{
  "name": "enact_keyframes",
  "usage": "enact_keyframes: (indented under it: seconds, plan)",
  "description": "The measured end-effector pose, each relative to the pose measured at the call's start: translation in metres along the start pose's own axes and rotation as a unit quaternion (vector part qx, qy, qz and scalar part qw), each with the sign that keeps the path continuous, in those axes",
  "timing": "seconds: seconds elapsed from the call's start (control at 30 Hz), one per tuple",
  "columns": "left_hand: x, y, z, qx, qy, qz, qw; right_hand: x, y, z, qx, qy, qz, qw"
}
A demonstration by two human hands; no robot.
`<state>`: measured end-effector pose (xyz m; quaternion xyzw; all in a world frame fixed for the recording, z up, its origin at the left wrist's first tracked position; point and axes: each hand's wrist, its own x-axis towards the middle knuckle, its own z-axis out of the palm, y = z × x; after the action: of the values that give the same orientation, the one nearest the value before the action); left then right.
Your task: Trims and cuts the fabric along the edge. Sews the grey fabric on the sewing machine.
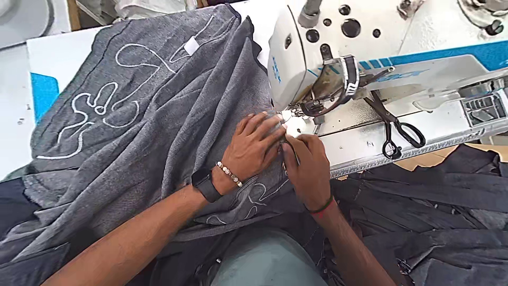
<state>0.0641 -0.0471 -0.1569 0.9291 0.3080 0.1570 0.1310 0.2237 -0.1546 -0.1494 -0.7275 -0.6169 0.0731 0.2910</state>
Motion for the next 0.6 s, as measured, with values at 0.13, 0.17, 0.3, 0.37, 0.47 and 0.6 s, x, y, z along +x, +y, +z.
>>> enact_keyframes:
  seconds: [0.13,0.17,0.3,0.37,0.47,0.6]
  plan:
    - [0.000,-0.023,-0.006,0.012,-0.015,0.077,0.997,-0.059,0.009,-0.026,-0.031,-0.067,-0.079,0.994]
    - [0.001,-0.026,-0.009,0.021,-0.019,0.085,0.996,-0.073,0.014,-0.031,-0.052,-0.051,-0.089,0.993]
    - [0.000,-0.023,-0.013,0.030,-0.033,0.091,0.995,-0.102,0.035,-0.050,-0.089,0.077,-0.071,0.990]
    - [0.000,-0.022,-0.014,0.030,-0.041,0.095,0.994,-0.102,0.031,-0.055,-0.127,-0.040,-0.017,0.991]
    - [0.000,-0.022,-0.013,0.036,-0.041,0.100,0.993,-0.085,0.011,-0.066,-0.126,-0.276,0.049,0.951]
    - [-0.001,-0.023,-0.012,0.030,-0.034,0.105,0.993,-0.032,-0.011,-0.063,-0.067,-0.068,0.059,0.994]
